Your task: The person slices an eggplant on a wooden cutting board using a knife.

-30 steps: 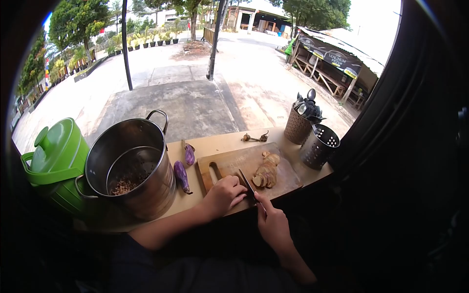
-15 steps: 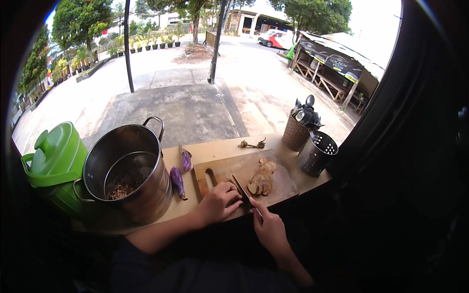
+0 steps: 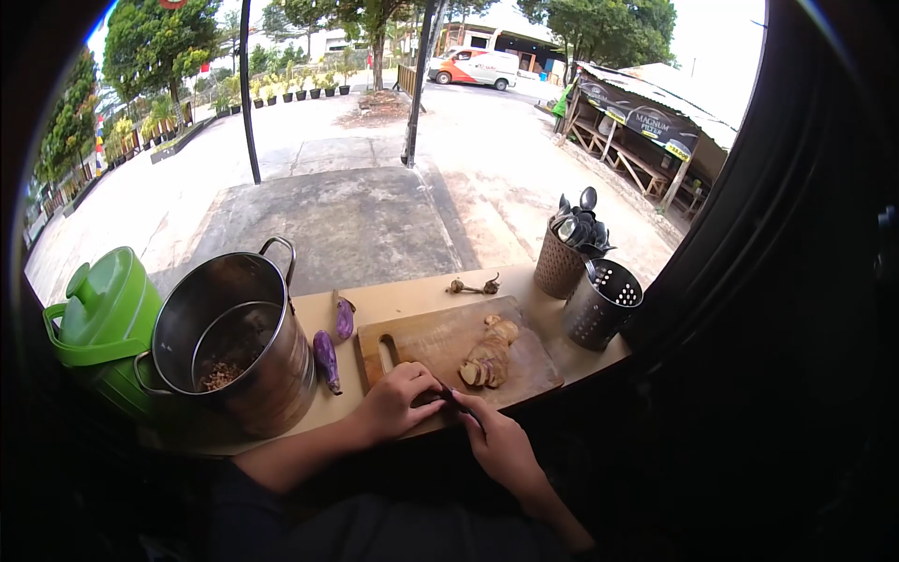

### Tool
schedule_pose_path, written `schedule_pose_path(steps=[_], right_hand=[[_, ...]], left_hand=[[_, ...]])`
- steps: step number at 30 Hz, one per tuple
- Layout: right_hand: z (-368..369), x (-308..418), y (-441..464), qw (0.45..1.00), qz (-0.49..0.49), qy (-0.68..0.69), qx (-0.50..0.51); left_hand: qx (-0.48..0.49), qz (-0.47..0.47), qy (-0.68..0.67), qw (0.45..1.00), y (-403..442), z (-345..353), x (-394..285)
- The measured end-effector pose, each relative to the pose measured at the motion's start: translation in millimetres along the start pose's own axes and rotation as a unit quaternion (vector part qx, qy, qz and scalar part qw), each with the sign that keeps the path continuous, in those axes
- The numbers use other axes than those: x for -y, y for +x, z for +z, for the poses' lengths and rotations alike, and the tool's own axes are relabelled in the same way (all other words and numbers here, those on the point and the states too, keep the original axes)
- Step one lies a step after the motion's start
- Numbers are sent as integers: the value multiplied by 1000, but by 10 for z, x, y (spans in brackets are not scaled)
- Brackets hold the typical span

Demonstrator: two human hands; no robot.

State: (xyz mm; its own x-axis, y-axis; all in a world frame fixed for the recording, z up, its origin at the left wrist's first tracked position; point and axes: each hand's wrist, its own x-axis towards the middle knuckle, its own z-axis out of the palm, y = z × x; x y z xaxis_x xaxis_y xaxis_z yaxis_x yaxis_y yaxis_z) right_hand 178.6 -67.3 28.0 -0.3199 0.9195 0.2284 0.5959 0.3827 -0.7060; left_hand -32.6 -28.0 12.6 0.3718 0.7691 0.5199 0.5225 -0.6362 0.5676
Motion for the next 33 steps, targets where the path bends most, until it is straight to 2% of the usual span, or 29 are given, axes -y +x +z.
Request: schedule_pose_path(steps=[4, 6, 11, 13, 22, 31, 33], right_hand=[[-77, 30, -70, 999, 46, 1, 9], [-61, -52, -83, 995, 75, 71, -5], [-104, -129, -60, 995, 45, 92, 8], [-128, -104, -17, 996, 10, 76, -34], [-42, 67, -9, 998, 17, -24, -51], [74, 45, -52, 997, 4, -37, -62], [87, 42, -64, 997, -6, -36, -68]], left_hand=[[-5, -2, 20, 1000, -1, 4, 13], [-12, -7, 18, 1000, 12, -1, 31], [-27, -10, 41, 999, 7, 10, 73], [-20, -23, 33, 999, 6, 19, 72], [-21, -33, 14, 999, 9, -12, 37], [-20, 5, -1, 1000, 7, -6, 90], [-16, -9, -1, 1000, 4, -16, 64]])
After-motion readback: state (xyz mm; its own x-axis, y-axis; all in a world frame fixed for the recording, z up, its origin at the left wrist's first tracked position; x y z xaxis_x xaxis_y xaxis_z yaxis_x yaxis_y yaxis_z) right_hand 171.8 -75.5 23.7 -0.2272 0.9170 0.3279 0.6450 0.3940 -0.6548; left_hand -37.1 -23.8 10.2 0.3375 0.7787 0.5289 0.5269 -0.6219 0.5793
